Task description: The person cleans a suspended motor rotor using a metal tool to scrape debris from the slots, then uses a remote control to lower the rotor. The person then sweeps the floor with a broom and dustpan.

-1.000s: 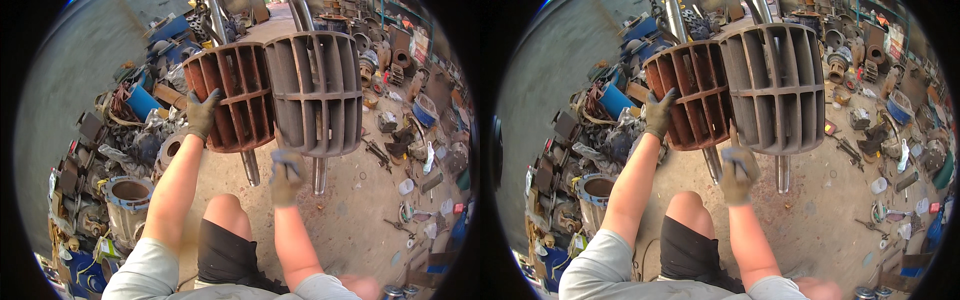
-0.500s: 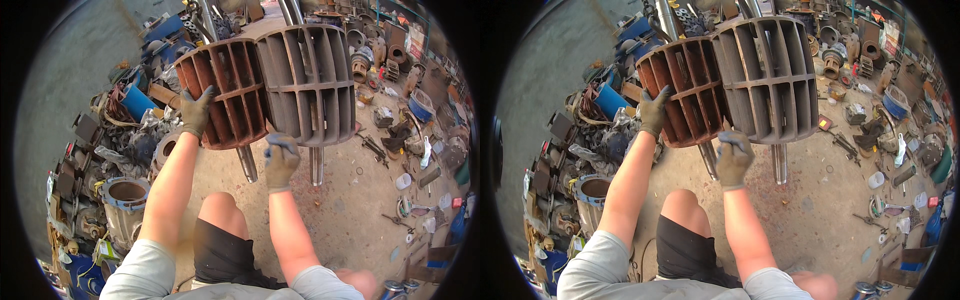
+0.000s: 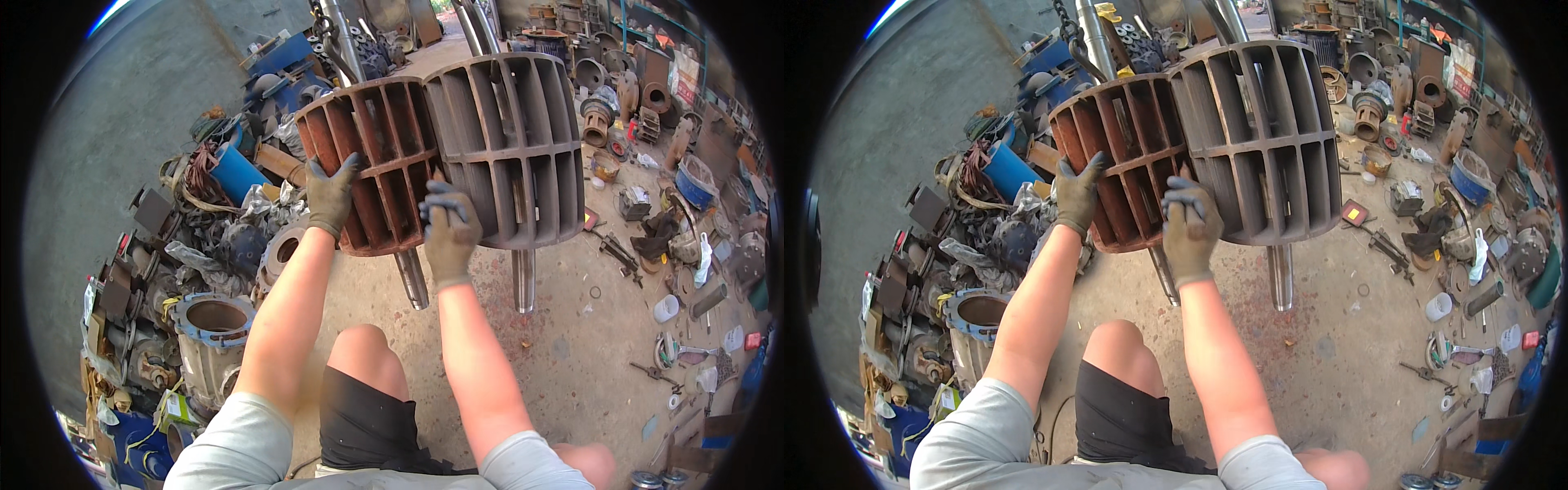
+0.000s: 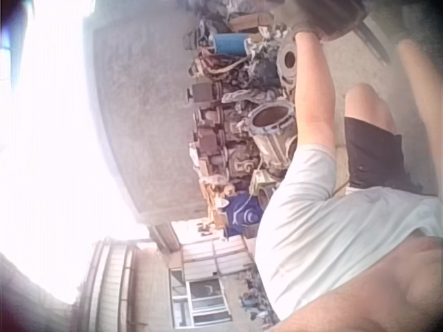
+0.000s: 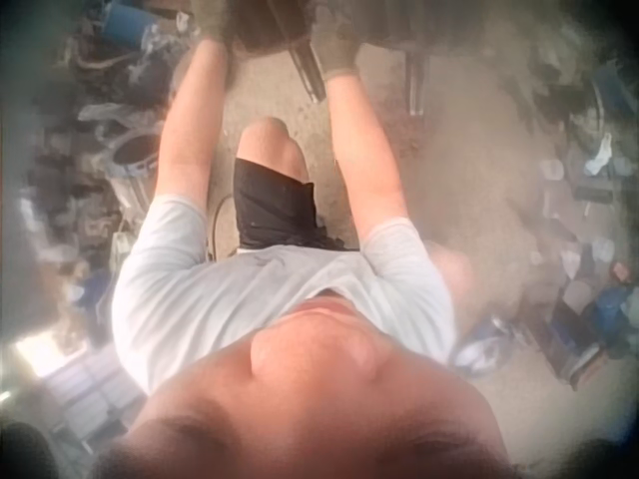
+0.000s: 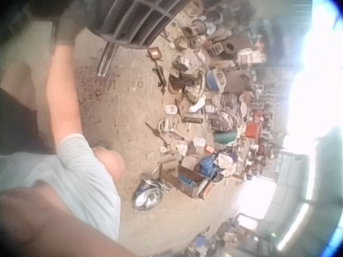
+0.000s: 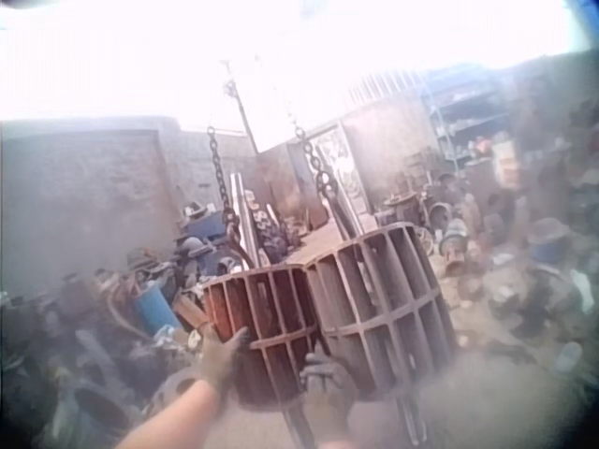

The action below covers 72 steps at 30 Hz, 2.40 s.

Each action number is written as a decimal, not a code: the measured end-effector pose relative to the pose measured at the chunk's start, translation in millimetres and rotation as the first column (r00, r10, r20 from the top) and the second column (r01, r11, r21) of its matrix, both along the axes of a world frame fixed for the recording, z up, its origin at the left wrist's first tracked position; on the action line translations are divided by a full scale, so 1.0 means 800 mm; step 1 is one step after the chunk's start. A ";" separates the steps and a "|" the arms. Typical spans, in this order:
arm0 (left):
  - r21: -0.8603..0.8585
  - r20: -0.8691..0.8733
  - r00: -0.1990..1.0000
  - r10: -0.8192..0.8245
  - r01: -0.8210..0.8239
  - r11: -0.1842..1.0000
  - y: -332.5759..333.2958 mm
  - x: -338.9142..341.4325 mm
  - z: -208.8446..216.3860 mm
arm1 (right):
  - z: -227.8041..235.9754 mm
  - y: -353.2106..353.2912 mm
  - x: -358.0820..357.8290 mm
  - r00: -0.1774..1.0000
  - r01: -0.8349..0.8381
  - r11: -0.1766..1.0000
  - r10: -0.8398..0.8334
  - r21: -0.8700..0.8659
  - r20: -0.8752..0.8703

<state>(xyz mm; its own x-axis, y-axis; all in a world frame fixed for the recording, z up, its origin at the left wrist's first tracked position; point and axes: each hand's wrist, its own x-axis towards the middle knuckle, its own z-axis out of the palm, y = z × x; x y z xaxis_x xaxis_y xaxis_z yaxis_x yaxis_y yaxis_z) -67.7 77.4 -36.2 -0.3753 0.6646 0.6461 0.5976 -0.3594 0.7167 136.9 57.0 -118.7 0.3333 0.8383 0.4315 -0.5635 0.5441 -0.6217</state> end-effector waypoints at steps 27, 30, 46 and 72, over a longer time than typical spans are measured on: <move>0.016 0.035 0.990 -0.134 0.133 0.991 0.006 -0.040 -0.011 | -0.049 -0.027 -0.001 0.979 -0.204 0.960 0.196 -0.194 -0.059; -0.009 -0.323 0.946 0.012 -0.015 1.000 0.008 -0.056 -0.006 | -0.066 -0.056 -0.005 0.983 -0.185 0.949 0.183 -0.256 -0.034; -0.204 0.010 0.977 -0.212 0.209 0.956 0.012 -0.092 0.005 | -0.001 -0.034 -0.036 0.933 0.278 0.959 -0.281 0.046 0.225; -0.087 0.112 0.979 -0.171 0.181 0.980 -0.009 -0.034 0.007 | 0.102 0.027 -0.003 0.877 0.226 0.972 -0.231 0.063 0.420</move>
